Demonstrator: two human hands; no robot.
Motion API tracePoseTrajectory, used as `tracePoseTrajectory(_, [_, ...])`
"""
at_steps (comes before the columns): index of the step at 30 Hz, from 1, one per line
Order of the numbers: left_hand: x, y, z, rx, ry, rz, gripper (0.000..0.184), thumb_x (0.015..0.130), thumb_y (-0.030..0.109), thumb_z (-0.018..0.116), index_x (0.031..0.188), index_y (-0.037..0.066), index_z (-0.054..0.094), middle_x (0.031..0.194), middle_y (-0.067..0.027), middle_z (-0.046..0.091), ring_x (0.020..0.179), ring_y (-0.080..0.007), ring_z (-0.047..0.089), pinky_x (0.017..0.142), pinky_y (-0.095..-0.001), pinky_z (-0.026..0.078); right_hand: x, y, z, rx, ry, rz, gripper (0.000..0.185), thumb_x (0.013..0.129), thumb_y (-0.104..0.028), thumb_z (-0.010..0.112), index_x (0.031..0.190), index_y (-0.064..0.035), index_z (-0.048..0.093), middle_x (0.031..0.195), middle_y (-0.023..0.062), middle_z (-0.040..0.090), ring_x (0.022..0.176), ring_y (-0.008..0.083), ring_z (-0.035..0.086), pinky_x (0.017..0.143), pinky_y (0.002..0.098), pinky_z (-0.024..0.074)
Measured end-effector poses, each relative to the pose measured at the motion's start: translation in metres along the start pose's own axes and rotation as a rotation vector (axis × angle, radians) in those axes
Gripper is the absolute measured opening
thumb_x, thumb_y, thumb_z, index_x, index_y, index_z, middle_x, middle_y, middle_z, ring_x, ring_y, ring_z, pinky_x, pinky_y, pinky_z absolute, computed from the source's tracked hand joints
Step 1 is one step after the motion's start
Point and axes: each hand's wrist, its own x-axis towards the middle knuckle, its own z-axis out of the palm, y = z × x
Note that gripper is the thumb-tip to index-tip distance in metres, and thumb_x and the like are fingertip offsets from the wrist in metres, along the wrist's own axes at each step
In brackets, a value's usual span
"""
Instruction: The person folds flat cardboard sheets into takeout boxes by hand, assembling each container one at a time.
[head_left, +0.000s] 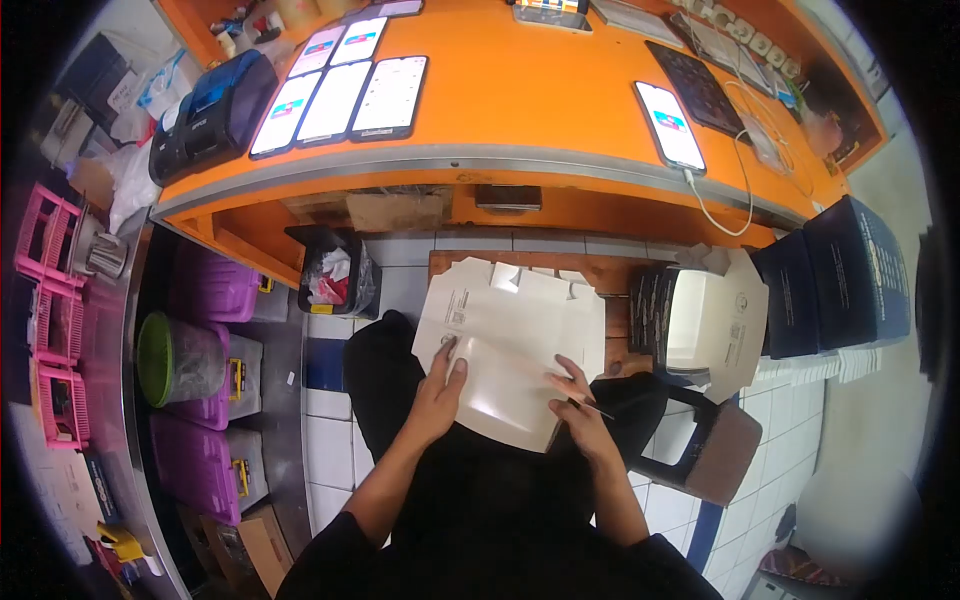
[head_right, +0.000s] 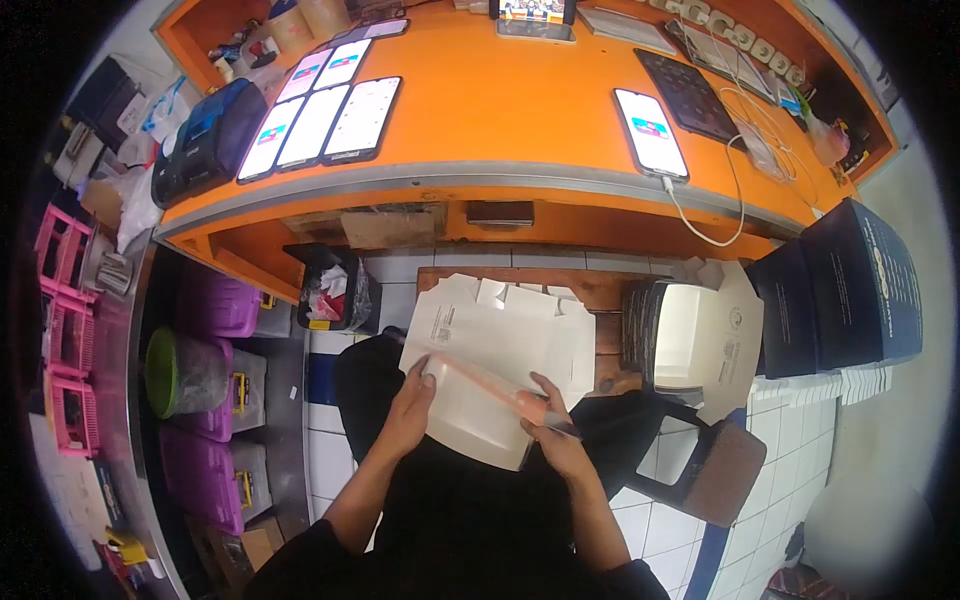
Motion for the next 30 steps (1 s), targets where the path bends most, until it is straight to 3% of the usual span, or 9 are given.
tracePoseTrajectory(3, [0.000, 0.000, -0.004, -0.067, -0.115, -0.058, 0.058, 0.112, 0.038, 0.037, 0.154, -0.002, 0.040, 0.156, -0.0263, 0.044, 0.149, -0.0328, 0.038, 0.122, -0.0352, 0.026, 0.003, 0.009, 0.008, 0.423, 0.288, 0.065, 0.067, 0.097, -0.010, 0.063, 0.157, -0.0123, 0.032, 0.131, 0.0125, 0.060, 0.114, 0.0205, 0.059, 0.102, 0.0324, 0.0450])
tracePoseTrajectory(9, [0.005, -0.037, 0.012, -0.235, 0.024, 0.005, 0.056, 0.113, 0.030, 0.031, 0.152, -0.008, 0.040, 0.155, -0.0252, 0.045, 0.148, -0.0317, 0.040, 0.122, -0.0347, 0.027, 0.007, 0.012, 0.024, 0.543, 0.366, 0.083, 0.054, 0.106, -0.018, 0.054, 0.156, -0.0114, 0.035, 0.130, 0.0136, 0.060, 0.118, 0.0186, 0.056, 0.103, 0.0311, 0.0436])
tracePoseTrajectory(14, [0.000, -0.044, 0.019, -0.289, 0.097, 0.034, 0.052, 0.112, 0.024, 0.034, 0.151, -0.010, 0.041, 0.153, -0.0225, 0.048, 0.145, -0.0282, 0.043, 0.120, -0.0338, 0.031, 0.003, 0.014, 0.023, 0.316, 0.425, 0.047, 0.047, 0.107, -0.021, 0.052, 0.151, -0.0102, 0.041, 0.129, 0.0140, 0.060, 0.117, 0.0162, 0.055, 0.100, 0.0287, 0.0437])
tracePoseTrajectory(16, [-0.003, -0.032, 0.014, -0.338, 0.033, -0.032, 0.052, 0.112, 0.022, 0.035, 0.151, -0.011, 0.041, 0.153, -0.0215, 0.048, 0.144, -0.0264, 0.044, 0.119, -0.0331, 0.032, -0.006, 0.010, 0.006, 0.242, 0.247, 0.150, 0.043, 0.106, -0.022, 0.054, 0.146, -0.0096, 0.044, 0.126, 0.0110, 0.061, 0.112, 0.0143, 0.056, 0.096, 0.0283, 0.0451])
tracePoseTrajectory(18, [-0.006, -0.031, 0.012, -0.265, -0.038, 0.018, 0.058, 0.112, 0.033, 0.035, 0.156, -0.006, 0.036, 0.150, -0.0214, 0.051, 0.135, -0.0260, 0.052, 0.113, -0.0344, 0.038, -0.015, 0.036, -0.017, 0.257, 0.276, 0.175, 0.039, 0.104, -0.025, 0.058, 0.137, -0.0082, 0.049, 0.121, 0.0078, 0.062, 0.104, 0.0131, 0.057, 0.091, 0.0281, 0.0464])
tracePoseTrajectory(20, [-0.013, -0.020, 0.007, -0.382, -0.241, -0.085, 0.068, 0.111, 0.048, 0.033, 0.161, 0.002, 0.030, 0.145, -0.0199, 0.054, 0.121, -0.0233, 0.058, 0.104, -0.0346, 0.044, -0.028, 0.047, -0.037, 0.428, 0.450, -0.028, 0.036, 0.102, -0.028, 0.060, 0.131, -0.0069, 0.053, 0.119, 0.0066, 0.062, 0.101, 0.0143, 0.059, 0.090, 0.0302, 0.0485])
tracePoseTrajectory(21, [-0.011, -0.027, 0.003, -0.333, -0.326, -0.079, 0.085, 0.103, 0.068, 0.037, 0.163, 0.009, 0.026, 0.142, -0.0181, 0.054, 0.118, -0.0235, 0.058, 0.102, -0.0380, 0.046, -0.038, 0.046, -0.045, 0.631, 0.582, 0.024, 0.041, 0.102, -0.035, 0.058, 0.131, -0.0061, 0.054, 0.122, 0.0068, 0.062, 0.108, 0.0173, 0.060, 0.095, 0.0329, 0.0492])
tracePoseTrajectory(24, [-0.013, -0.017, 0.011, -0.328, -0.345, -0.010, 0.074, 0.109, 0.059, 0.033, 0.161, 0.007, 0.031, 0.136, -0.0151, 0.057, 0.111, -0.0202, 0.060, 0.097, -0.0348, 0.047, -0.062, 0.003, -0.053, 0.709, 0.855, -0.202, 0.062, 0.104, -0.050, 0.044, 0.146, -0.0042, 0.047, 0.138, 0.0082, 0.060, 0.126, 0.0261, 0.059, 0.106, 0.0423, 0.0467])
tracePoseTrajectory(30, [-0.014, -0.016, 0.031, -0.268, -0.432, -0.006, 0.069, 0.111, 0.052, 0.031, 0.160, 0.003, 0.031, 0.134, -0.0150, 0.059, 0.112, -0.0214, 0.061, 0.099, -0.0352, 0.047, -0.067, 0.004, -0.100, 0.597, 1.114, -0.361, 0.067, 0.101, -0.049, 0.055, 0.153, -0.0098, 0.038, 0.146, 0.0088, 0.051, 0.132, 0.0255, 0.052, 0.107, 0.0438, 0.0465])
